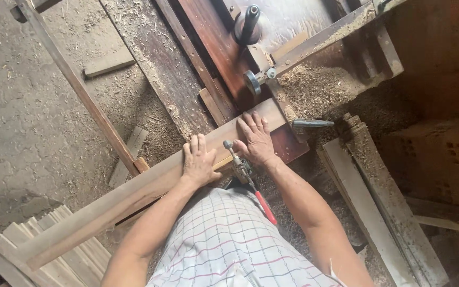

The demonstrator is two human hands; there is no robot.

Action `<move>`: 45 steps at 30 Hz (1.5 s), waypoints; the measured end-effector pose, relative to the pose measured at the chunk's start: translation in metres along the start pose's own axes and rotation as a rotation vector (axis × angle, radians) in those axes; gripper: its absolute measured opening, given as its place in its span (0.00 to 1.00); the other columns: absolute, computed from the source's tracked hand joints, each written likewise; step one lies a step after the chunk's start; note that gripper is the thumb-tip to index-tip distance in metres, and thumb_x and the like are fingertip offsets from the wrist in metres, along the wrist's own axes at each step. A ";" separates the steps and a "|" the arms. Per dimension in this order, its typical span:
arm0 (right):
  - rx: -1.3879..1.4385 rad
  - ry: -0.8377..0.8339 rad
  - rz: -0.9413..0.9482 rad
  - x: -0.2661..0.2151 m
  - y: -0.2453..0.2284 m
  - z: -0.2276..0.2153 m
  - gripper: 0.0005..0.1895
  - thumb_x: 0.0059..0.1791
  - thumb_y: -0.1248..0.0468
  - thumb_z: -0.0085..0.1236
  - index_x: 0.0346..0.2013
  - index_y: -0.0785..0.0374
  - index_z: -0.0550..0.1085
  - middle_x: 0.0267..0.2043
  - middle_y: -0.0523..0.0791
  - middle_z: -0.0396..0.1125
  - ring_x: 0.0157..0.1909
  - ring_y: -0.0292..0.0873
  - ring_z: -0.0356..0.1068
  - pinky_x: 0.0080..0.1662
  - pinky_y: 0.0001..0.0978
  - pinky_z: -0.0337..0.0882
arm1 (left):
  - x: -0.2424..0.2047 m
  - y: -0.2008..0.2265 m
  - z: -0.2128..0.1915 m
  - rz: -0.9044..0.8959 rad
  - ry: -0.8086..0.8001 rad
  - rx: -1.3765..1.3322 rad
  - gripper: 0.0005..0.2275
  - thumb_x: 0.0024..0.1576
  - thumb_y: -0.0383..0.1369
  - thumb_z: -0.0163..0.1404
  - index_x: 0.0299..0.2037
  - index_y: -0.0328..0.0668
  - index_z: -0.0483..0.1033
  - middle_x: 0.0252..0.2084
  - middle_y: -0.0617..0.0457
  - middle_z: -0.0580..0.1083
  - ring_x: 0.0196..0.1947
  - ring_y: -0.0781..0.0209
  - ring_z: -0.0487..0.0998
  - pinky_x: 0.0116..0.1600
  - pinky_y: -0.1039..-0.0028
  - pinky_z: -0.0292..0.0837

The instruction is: Processing wooden boards using a stationary shaper table and a clamping jig.

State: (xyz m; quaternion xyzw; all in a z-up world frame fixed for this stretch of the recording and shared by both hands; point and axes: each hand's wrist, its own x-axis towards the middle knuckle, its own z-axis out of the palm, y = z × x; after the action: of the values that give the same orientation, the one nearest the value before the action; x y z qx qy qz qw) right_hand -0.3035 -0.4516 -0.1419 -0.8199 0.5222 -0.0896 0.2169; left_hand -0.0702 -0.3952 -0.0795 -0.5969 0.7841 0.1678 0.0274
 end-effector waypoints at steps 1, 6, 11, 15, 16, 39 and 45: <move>-0.008 -0.001 0.008 -0.002 0.002 0.003 0.40 0.52 0.42 0.53 0.73 0.57 0.59 0.79 0.51 0.46 0.80 0.57 0.37 0.75 0.54 0.34 | 0.001 0.000 0.000 -0.004 -0.080 0.021 0.30 0.32 0.56 0.66 0.42 0.49 0.80 0.66 0.29 0.54 0.67 0.31 0.50 0.64 0.41 0.48; -0.084 0.041 -0.038 -0.020 -0.008 -0.025 0.40 0.51 0.42 0.54 0.71 0.60 0.60 0.76 0.54 0.47 0.78 0.60 0.45 0.73 0.54 0.42 | 0.004 -0.001 0.002 -0.009 -0.238 0.105 0.25 0.37 0.55 0.64 0.39 0.52 0.79 0.67 0.28 0.54 0.67 0.30 0.51 0.63 0.41 0.49; 0.912 -0.417 0.628 -0.080 -0.085 -0.120 0.40 0.48 0.52 0.53 0.73 0.60 0.57 0.70 0.49 0.61 0.60 0.47 0.70 0.58 0.38 0.70 | 0.002 -0.001 0.002 -0.019 -0.177 0.136 0.27 0.35 0.57 0.64 0.39 0.53 0.79 0.67 0.28 0.54 0.66 0.30 0.52 0.62 0.39 0.51; 0.849 -0.483 0.598 -0.135 -0.091 -0.092 0.46 0.44 0.57 0.60 0.73 0.61 0.51 0.68 0.50 0.58 0.61 0.49 0.66 0.59 0.40 0.67 | 0.000 -0.004 0.005 -0.009 -0.150 0.131 0.28 0.35 0.59 0.64 0.40 0.52 0.79 0.67 0.29 0.54 0.66 0.30 0.52 0.62 0.38 0.51; 0.761 -0.475 0.577 -0.137 -0.086 -0.083 0.44 0.44 0.57 0.60 0.71 0.63 0.53 0.65 0.52 0.61 0.61 0.49 0.66 0.60 0.39 0.66 | 0.001 -0.005 0.006 -0.011 -0.167 0.114 0.29 0.35 0.60 0.65 0.41 0.52 0.79 0.67 0.29 0.54 0.67 0.30 0.51 0.63 0.37 0.50; 0.470 -0.311 0.500 -0.123 -0.045 -0.034 0.22 0.45 0.47 0.61 0.40 0.63 0.78 0.33 0.51 0.76 0.37 0.55 0.77 0.40 0.43 0.74 | -0.006 -0.017 0.008 -0.043 -0.142 -0.036 0.30 0.36 0.57 0.66 0.45 0.49 0.78 0.70 0.28 0.51 0.72 0.30 0.46 0.69 0.38 0.44; 0.175 0.314 -0.020 -0.023 -0.033 -0.048 0.15 0.51 0.61 0.60 0.51 0.64 0.75 0.51 0.54 0.71 0.55 0.57 0.70 0.57 0.45 0.71 | -0.036 -0.038 0.019 -0.155 -0.249 -0.013 0.32 0.38 0.53 0.67 0.50 0.48 0.76 0.74 0.25 0.45 0.76 0.29 0.36 0.70 0.29 0.28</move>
State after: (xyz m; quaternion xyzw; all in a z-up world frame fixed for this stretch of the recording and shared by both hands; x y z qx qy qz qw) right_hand -0.3042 -0.4318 -0.0828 -0.7791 0.5315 -0.2638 0.2022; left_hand -0.0271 -0.3651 -0.0970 -0.6305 0.7250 0.2429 0.1335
